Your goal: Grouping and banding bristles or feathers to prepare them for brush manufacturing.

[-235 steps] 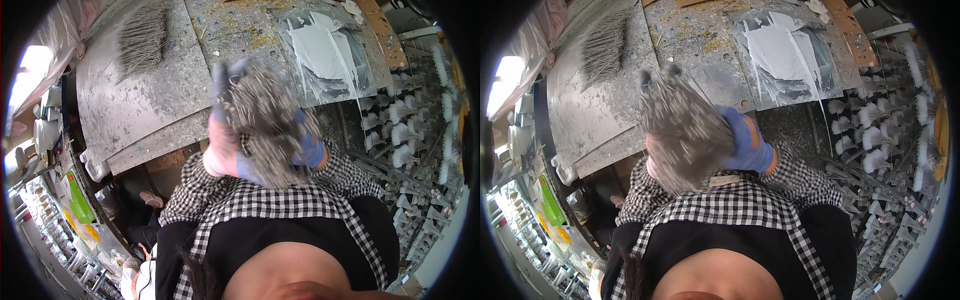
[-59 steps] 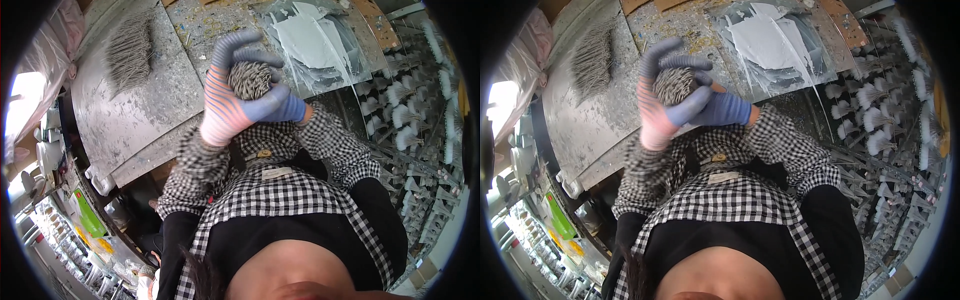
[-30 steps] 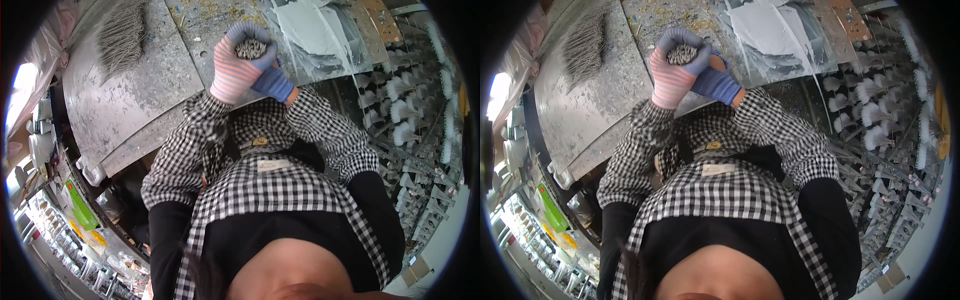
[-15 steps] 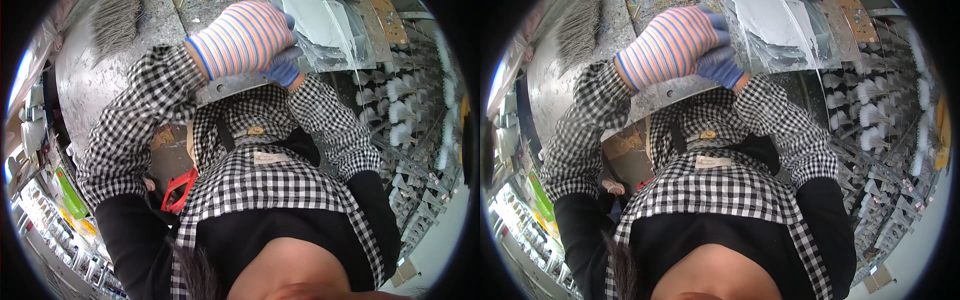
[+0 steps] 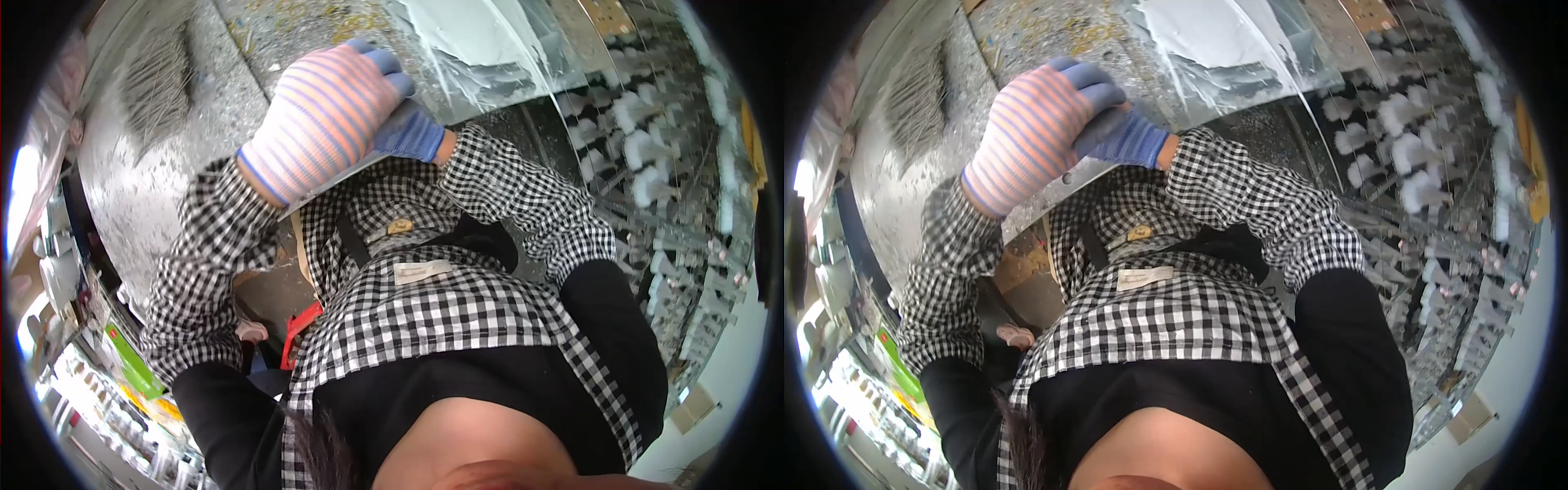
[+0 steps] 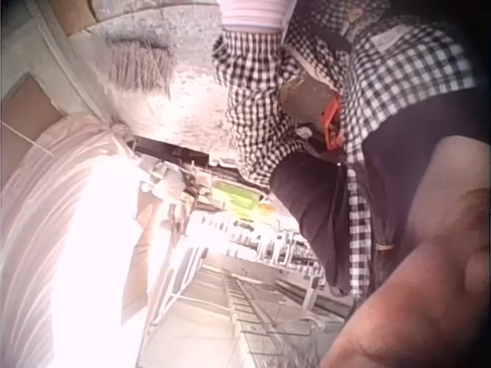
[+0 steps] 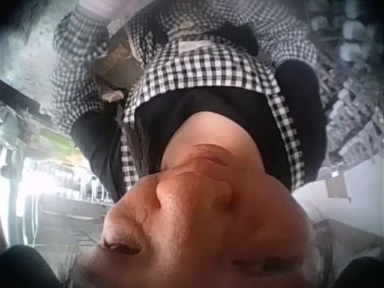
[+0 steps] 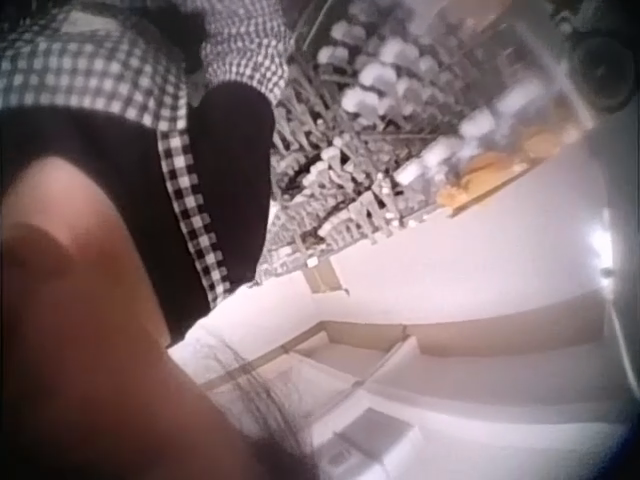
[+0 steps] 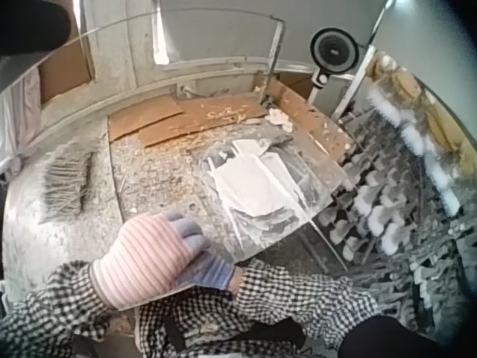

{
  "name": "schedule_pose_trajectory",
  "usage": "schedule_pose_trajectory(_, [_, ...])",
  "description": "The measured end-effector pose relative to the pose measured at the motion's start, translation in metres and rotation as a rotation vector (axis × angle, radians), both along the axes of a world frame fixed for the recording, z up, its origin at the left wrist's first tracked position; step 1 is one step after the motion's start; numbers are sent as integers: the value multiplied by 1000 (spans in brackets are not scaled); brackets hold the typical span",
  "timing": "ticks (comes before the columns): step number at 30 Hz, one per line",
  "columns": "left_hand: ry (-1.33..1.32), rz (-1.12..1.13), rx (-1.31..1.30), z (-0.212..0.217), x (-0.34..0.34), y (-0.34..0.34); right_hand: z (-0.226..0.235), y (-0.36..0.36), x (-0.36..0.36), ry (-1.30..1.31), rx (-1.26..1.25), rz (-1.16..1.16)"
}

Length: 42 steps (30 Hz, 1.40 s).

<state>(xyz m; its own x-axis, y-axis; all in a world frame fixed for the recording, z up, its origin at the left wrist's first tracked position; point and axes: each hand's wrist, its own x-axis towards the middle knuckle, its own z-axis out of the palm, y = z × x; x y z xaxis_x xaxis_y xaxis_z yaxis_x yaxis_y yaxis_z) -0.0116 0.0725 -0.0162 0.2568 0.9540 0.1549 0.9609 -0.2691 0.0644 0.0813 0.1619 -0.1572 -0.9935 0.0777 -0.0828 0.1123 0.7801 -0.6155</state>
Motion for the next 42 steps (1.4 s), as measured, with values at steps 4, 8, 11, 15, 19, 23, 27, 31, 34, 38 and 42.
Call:
schedule_pose_trajectory(4, [-16,51,53,18,-4,8,4,2,-5,558,-74,-118])
schedule_pose_trajectory(8, [-177,-47,284,36,-1,7,-1,1,-4,618,-480,-100])
schedule_pose_trajectory(11, [-109,-15,90,27,3,7,-2,-7,-4,675,-313,-129])
schedule_pose_trajectory(15, [-128,-35,42,14,5,19,11,2,10,694,-112,-105])
schedule_pose_trajectory(19, [-126,-108,105,25,22,74,38,62,44,245,371,-158])
schedule_pose_trajectory(23, [-197,-337,217,38,27,156,46,135,57,-263,850,-150])
schedule_pose_trajectory(27, [-15,-270,66,45,24,184,28,174,58,529,842,-181])
schedule_pose_trajectory(31, [21,-264,90,46,21,177,6,182,53,580,919,-288])
schedule_pose_trajectory(34, [59,-236,52,42,21,183,-4,186,48,491,797,-311])
schedule_pose_trajectory(38, [-2,-335,188,27,18,198,-11,190,42,480,932,-231])
schedule_pose_trajectory(42, [59,-253,110,18,17,195,-18,186,43,508,738,-236])
